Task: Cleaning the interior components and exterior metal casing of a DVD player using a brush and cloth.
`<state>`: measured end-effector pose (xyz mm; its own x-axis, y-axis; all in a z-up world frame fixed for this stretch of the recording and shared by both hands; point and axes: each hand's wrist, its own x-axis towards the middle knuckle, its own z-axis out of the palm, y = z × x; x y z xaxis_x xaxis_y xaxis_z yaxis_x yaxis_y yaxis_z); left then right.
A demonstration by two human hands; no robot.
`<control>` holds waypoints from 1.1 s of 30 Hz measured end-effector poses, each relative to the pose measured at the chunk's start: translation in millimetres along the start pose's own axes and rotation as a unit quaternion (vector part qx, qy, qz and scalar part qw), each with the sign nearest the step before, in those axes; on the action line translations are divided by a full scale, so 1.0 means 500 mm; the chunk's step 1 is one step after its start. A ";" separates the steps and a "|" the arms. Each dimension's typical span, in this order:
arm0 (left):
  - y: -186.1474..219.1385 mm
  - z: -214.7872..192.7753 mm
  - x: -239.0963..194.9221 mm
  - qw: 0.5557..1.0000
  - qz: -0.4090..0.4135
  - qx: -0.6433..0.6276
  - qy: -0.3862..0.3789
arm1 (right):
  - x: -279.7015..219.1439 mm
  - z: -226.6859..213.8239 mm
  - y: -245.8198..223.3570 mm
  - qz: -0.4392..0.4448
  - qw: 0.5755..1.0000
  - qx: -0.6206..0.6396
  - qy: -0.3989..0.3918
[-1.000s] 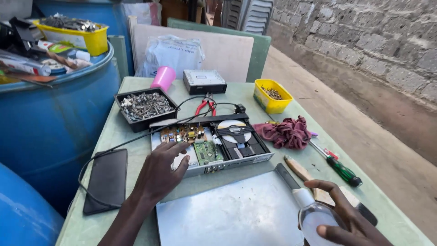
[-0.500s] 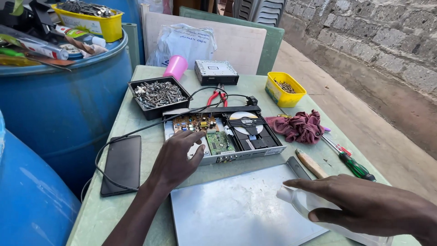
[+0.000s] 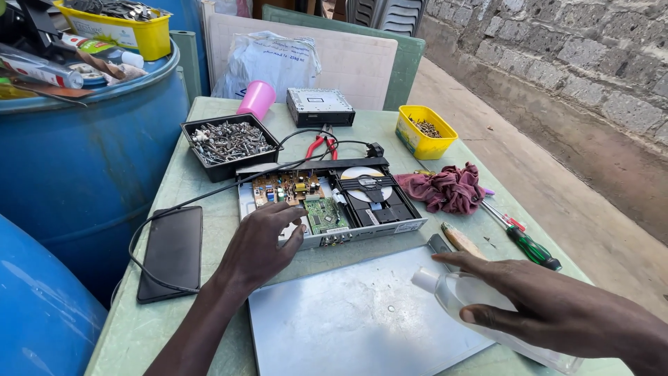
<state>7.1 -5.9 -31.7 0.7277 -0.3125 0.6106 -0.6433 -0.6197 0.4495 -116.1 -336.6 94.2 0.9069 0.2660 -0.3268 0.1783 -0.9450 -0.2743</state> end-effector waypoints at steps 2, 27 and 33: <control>0.001 0.000 -0.001 1.000 0.000 0.000 -0.003 | 0.000 0.004 0.019 0.019 1.000 -0.011 0.006; 0.007 -0.002 -0.003 1.000 0.005 -0.009 -0.014 | 0.070 0.069 -0.124 -0.283 0.956 -0.056 0.044; 0.003 0.001 -0.003 1.000 0.008 -0.010 -0.015 | 0.079 0.069 -0.131 -0.200 0.977 -0.059 0.046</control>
<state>5.3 -6.8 -32.3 0.7242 -0.3427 0.5984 -0.6586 -0.6008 0.4530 -105.2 -257.7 68.1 0.7854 0.6052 -0.1301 0.5635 -0.7860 -0.2544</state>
